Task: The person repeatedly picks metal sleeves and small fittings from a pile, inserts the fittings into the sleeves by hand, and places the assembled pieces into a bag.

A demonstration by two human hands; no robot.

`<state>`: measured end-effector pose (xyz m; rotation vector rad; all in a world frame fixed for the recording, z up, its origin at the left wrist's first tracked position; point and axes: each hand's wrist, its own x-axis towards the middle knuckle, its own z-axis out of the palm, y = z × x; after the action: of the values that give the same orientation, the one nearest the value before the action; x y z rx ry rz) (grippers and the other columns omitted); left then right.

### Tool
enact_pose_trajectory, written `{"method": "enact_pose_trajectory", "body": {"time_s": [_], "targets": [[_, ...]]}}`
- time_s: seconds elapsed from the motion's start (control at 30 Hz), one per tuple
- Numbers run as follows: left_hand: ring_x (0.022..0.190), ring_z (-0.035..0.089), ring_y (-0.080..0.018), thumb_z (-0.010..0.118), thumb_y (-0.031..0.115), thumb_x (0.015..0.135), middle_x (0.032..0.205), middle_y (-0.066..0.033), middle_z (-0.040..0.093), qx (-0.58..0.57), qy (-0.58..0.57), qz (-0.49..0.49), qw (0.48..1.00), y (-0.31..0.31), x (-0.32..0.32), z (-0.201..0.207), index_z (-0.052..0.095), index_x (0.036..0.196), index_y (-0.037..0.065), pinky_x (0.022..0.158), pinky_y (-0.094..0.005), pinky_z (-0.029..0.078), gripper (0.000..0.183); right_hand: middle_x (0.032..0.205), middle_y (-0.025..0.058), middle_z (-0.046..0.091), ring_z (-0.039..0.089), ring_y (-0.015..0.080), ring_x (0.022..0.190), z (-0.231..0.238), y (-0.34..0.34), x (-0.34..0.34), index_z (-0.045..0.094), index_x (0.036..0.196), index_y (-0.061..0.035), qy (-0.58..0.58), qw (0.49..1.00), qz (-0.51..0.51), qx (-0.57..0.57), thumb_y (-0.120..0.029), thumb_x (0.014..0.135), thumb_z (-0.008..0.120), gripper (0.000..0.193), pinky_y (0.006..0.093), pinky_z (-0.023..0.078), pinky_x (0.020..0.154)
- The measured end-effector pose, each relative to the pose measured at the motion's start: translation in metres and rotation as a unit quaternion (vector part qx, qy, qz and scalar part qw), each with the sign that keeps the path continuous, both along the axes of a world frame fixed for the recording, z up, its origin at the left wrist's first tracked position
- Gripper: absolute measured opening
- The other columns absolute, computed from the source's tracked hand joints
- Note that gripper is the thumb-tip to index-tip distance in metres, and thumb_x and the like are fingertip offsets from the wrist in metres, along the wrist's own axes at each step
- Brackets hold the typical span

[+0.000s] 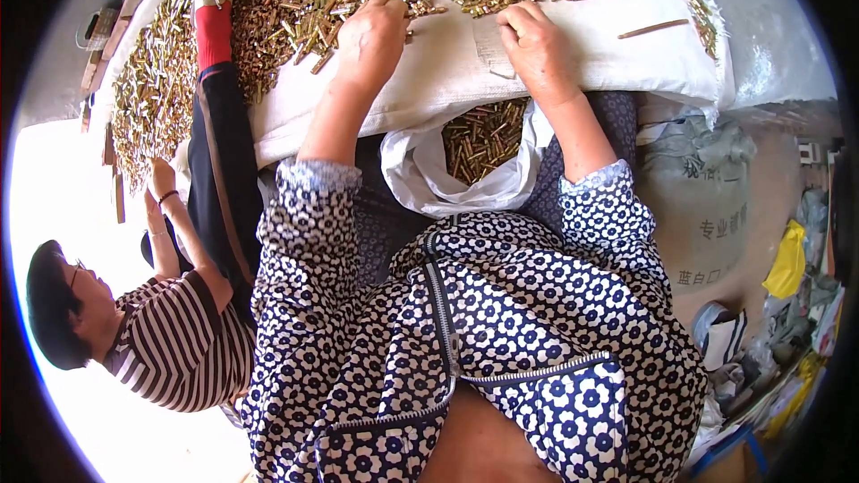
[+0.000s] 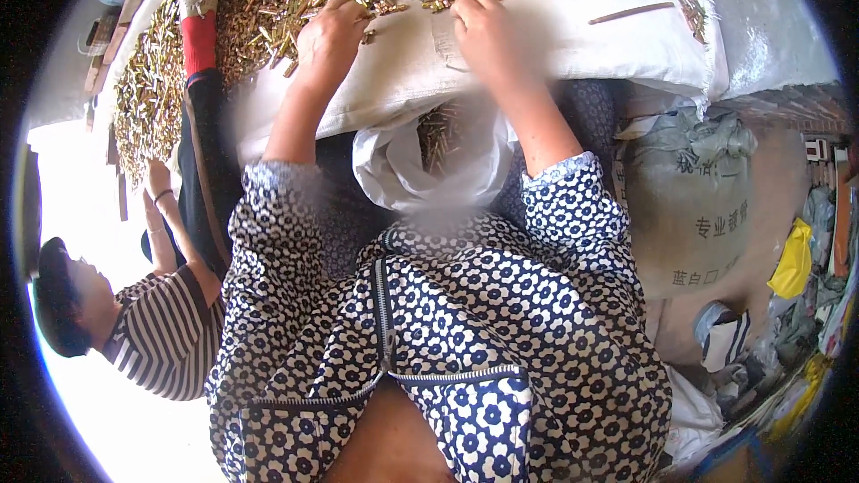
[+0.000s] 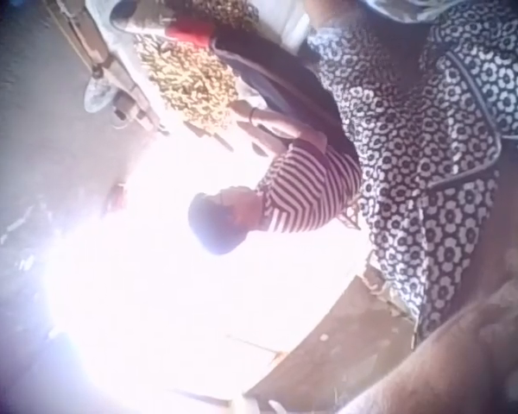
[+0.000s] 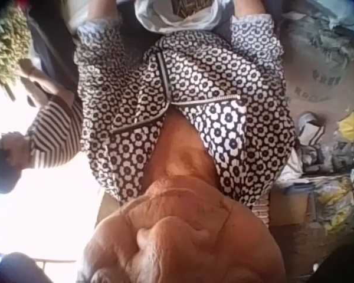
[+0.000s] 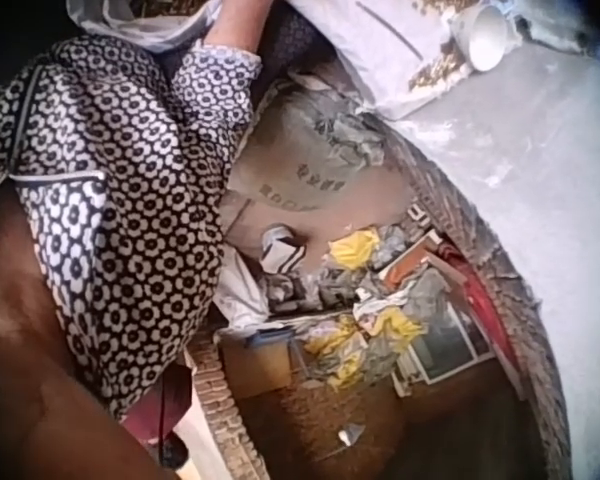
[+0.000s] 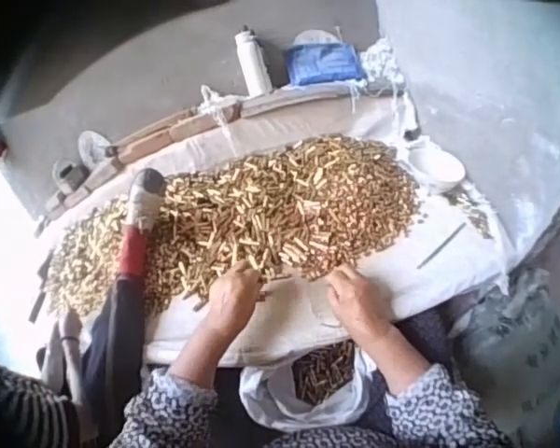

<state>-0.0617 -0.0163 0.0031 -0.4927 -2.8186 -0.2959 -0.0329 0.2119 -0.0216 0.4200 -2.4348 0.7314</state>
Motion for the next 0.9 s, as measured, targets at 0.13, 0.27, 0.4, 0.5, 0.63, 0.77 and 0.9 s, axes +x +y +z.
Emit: {"method": "enact_pose_trajectory", "body": {"time_s": [0.13,0.27,0.4,0.5,0.63,0.77,0.9], "targets": [[0.086,0.063,-0.0267,0.066,0.020,0.082,0.095,-0.0068,0.062,0.065,0.022,-0.054,0.996,0.015,0.039,0.013,0.067,0.091,0.010,0.074,-0.0368,0.051,0.014,0.083,0.0032,0.060,0.059,0.0146,0.073,0.001,-0.011,0.008,0.061,0.084,-0.0031,-0.099,0.971,0.091,-0.198,0.003,0.078,0.064,0.009,0.0255,0.048,0.065],[0.092,0.060,-0.0288,0.066,0.015,0.081,0.091,-0.0095,0.062,0.078,-0.003,-0.064,0.995,0.015,0.052,-0.006,0.065,0.093,0.008,0.078,-0.0367,0.049,0.014,0.084,0.0017,0.059,0.057,0.0096,0.075,-0.002,-0.024,0.015,0.065,0.089,-0.0032,-0.195,0.914,0.171,-0.313,-0.002,0.080,0.064,0.009,0.0230,0.045,0.067],[0.086,0.062,-0.0220,0.064,0.010,0.083,0.090,-0.0083,0.064,0.204,-0.059,-0.042,0.976,0.009,0.059,-0.015,0.063,0.095,0.004,0.076,-0.0319,0.049,0.014,0.082,0.0016,0.060,0.057,0.0097,0.075,-0.003,-0.025,0.017,0.067,0.090,-0.0035,-0.245,0.868,0.201,-0.382,-0.008,0.081,0.064,0.011,0.0246,0.045,0.068],[0.083,0.061,-0.0150,0.063,0.006,0.084,0.087,-0.0060,0.064,0.320,-0.120,-0.039,0.939,0.007,0.064,-0.015,0.062,0.096,0.002,0.075,-0.0277,0.049,0.013,0.082,0.0000,0.062,0.056,0.0075,0.076,0.000,-0.031,0.021,0.067,0.090,-0.0039,-0.288,0.842,0.199,-0.410,-0.010,0.082,0.064,0.011,0.0234,0.045,0.069],[0.081,0.058,-0.0094,0.062,0.005,0.087,0.084,-0.0021,0.063,0.397,-0.186,-0.040,0.898,0.010,0.071,-0.010,0.060,0.097,0.001,0.075,-0.0244,0.048,0.012,0.079,-0.0002,0.064,0.056,0.0062,0.075,0.008,-0.031,0.028,0.067,0.092,-0.0042,-0.313,0.842,0.189,-0.396,-0.013,0.082,0.066,0.013,0.0218,0.045,0.070],[0.079,0.057,-0.0079,0.062,0.006,0.088,0.083,-0.0006,0.061,0.469,-0.215,-0.039,0.856,0.009,0.073,-0.017,0.059,0.097,0.002,0.074,-0.0230,0.048,0.011,0.078,-0.0008,0.063,0.055,0.0062,0.074,0.005,-0.033,0.028,0.067,0.092,-0.0039,-0.309,0.843,0.195,-0.395,-0.014,0.082,0.066,0.014,0.0222,0.045,0.069],[0.069,0.053,-0.0040,0.063,0.009,0.089,0.080,0.0002,0.062,0.568,-0.232,-0.041,0.789,0.011,0.075,-0.018,0.059,0.096,0.003,0.060,-0.0179,0.042,0.010,0.078,-0.0015,0.063,0.054,0.0064,0.073,0.003,-0.032,0.028,0.067,0.092,-0.0035,-0.303,0.845,0.200,-0.393,-0.014,0.083,0.066,0.014,0.0225,0.044,0.068]]}}
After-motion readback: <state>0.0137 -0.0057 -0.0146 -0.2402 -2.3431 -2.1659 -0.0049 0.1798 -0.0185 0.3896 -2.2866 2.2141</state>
